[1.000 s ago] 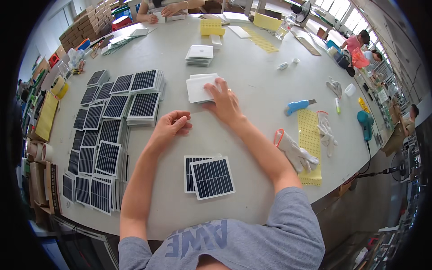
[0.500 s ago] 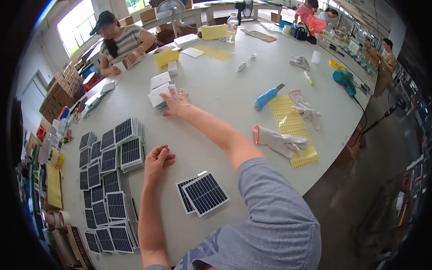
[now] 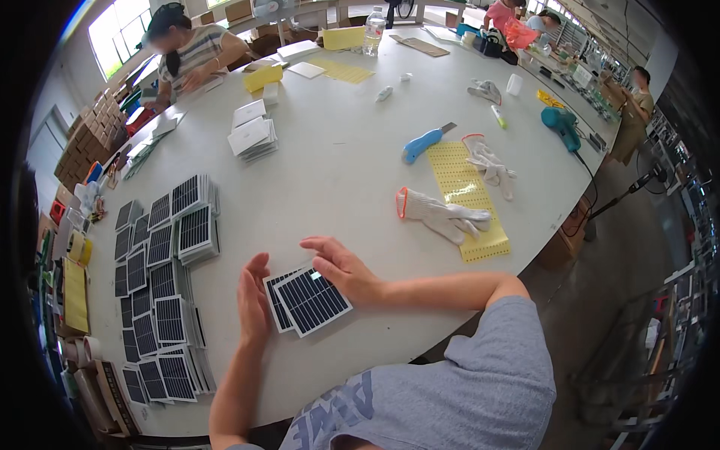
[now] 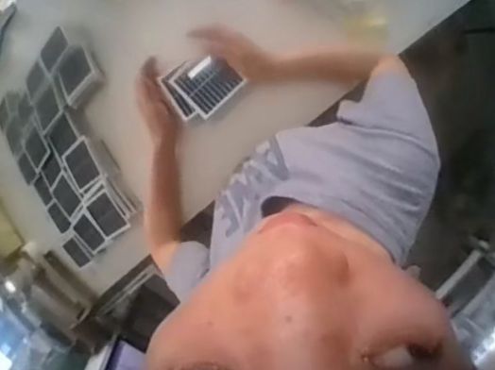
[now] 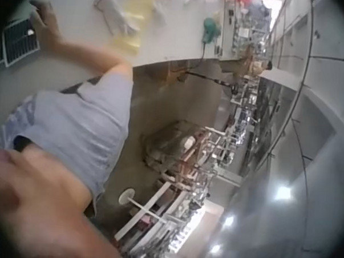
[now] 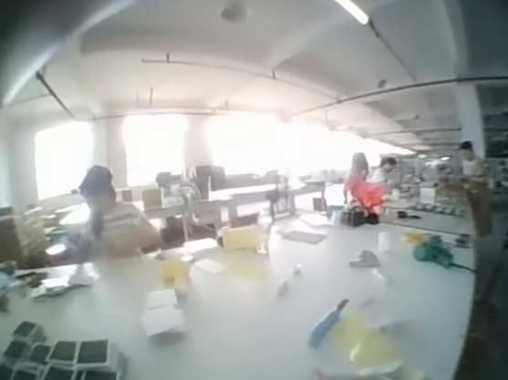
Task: The person trims small solar panels using a utility knife, removes them from backing sheets by hand, and stacks the solar panels on the table.
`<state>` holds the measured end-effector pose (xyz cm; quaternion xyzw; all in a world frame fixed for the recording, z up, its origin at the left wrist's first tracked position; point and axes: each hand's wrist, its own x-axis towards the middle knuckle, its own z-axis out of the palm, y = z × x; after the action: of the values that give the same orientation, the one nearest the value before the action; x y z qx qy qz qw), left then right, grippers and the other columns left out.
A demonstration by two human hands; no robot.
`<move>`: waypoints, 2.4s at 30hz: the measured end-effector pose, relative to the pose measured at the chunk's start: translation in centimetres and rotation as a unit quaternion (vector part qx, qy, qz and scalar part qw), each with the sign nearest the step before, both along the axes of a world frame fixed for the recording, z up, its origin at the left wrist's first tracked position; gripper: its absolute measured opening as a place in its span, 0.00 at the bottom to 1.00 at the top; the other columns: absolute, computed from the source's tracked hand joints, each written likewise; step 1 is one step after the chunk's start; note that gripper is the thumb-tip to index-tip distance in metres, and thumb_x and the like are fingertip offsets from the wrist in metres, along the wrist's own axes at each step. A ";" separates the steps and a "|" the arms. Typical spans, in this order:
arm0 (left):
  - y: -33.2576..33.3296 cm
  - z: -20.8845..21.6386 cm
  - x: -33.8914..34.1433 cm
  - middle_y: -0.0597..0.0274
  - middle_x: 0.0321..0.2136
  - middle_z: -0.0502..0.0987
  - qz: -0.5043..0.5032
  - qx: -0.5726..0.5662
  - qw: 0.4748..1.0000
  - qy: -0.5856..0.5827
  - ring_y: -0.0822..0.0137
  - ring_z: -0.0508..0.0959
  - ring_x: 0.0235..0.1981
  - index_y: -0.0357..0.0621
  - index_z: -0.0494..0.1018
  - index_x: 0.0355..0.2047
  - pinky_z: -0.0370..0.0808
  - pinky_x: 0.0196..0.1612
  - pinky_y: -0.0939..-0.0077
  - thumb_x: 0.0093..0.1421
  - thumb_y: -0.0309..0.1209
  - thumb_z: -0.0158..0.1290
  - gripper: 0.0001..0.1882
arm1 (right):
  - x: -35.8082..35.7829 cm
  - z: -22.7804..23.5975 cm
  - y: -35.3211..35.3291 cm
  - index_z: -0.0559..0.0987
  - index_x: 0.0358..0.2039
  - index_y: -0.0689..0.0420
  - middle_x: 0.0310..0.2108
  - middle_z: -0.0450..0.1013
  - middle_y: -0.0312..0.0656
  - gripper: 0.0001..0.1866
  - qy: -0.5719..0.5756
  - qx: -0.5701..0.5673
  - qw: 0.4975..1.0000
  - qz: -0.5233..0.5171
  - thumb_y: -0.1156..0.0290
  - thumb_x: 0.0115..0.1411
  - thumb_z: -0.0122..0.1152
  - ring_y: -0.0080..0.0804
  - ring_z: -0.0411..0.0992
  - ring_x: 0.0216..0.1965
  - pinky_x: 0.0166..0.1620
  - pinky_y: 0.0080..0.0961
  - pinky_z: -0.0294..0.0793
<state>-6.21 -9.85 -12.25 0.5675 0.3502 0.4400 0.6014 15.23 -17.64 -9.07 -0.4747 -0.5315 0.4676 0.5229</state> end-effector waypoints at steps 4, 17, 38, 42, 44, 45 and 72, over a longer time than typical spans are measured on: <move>-4.8 2.1 1.7 0.61 0.52 0.70 -0.031 -0.081 0.994 -0.071 0.71 0.74 0.49 0.42 0.64 0.59 0.71 0.54 0.74 0.73 0.51 0.33 0.28 | -2.6 -0.6 0.4 0.67 0.61 0.59 0.59 0.64 0.43 0.22 0.041 0.001 0.999 0.005 0.64 0.70 0.46 0.31 0.61 0.61 0.64 0.28 0.58; 7.2 2.5 2.5 0.57 0.59 0.65 -0.087 -0.005 0.996 -0.009 0.65 0.66 0.59 0.42 0.60 0.64 0.61 0.62 0.74 0.66 0.52 0.48 0.34 | 0.1 -1.5 12.3 0.75 0.48 0.60 0.43 0.73 0.38 0.19 0.094 -0.015 0.995 -0.019 0.59 0.72 0.44 0.23 0.69 0.46 0.51 0.24 0.70; 6.9 2.9 -1.6 0.45 0.61 0.60 -0.099 0.054 0.974 0.195 0.51 0.60 0.65 0.42 0.46 0.69 0.57 0.67 0.60 0.43 0.43 0.72 0.61 | 10.1 5.0 16.3 0.82 0.43 0.58 0.47 0.75 0.45 0.16 -0.358 0.000 0.929 -0.095 0.60 0.65 0.57 0.38 0.75 0.47 0.48 0.34 0.74; 6.8 4.4 -0.4 0.46 0.58 0.65 -0.119 0.100 0.951 0.267 0.53 0.64 0.61 0.39 0.53 0.67 0.59 0.65 0.60 0.46 0.44 0.70 0.54 | 18.2 6.3 14.8 0.80 0.48 0.55 0.55 0.71 0.48 0.23 -0.614 -0.116 0.728 -0.281 0.50 0.65 0.53 0.44 0.73 0.52 0.51 0.39 0.74; 7.1 3.7 -0.6 0.47 0.57 0.67 -0.100 0.071 0.963 0.240 0.56 0.68 0.58 0.40 0.57 0.65 0.61 0.63 0.62 0.47 0.43 0.70 0.50 | 22.3 5.5 14.0 0.80 0.50 0.53 0.57 0.69 0.50 0.25 -0.688 -0.205 0.583 -0.380 0.47 0.64 0.52 0.46 0.73 0.53 0.52 0.39 0.74; 6.9 3.7 -0.4 0.47 0.57 0.67 -0.117 0.081 0.962 0.233 0.56 0.68 0.58 0.40 0.57 0.65 0.61 0.63 0.62 0.47 0.43 0.70 0.50 | 25.1 3.7 14.3 0.77 0.53 0.53 0.58 0.67 0.51 0.28 -0.679 -0.264 0.586 -0.354 0.44 0.63 0.52 0.48 0.72 0.54 0.54 0.40 0.74; 7.4 9.3 0.8 0.55 0.46 0.78 -0.077 -0.174 0.937 -0.293 0.59 0.81 0.43 0.41 0.70 0.51 0.83 0.47 0.50 0.71 0.33 0.44 0.13 | 3.0 12.7 12.0 0.71 0.50 0.60 0.27 0.70 0.34 0.15 -0.040 0.158 0.986 0.019 0.65 0.68 0.52 0.18 0.69 0.22 0.25 0.20 0.71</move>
<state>-5.43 -2.50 -2.98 0.3248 0.1848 0.4717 0.7986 18.27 -5.65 3.62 -0.3944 -0.6281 0.3679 0.5609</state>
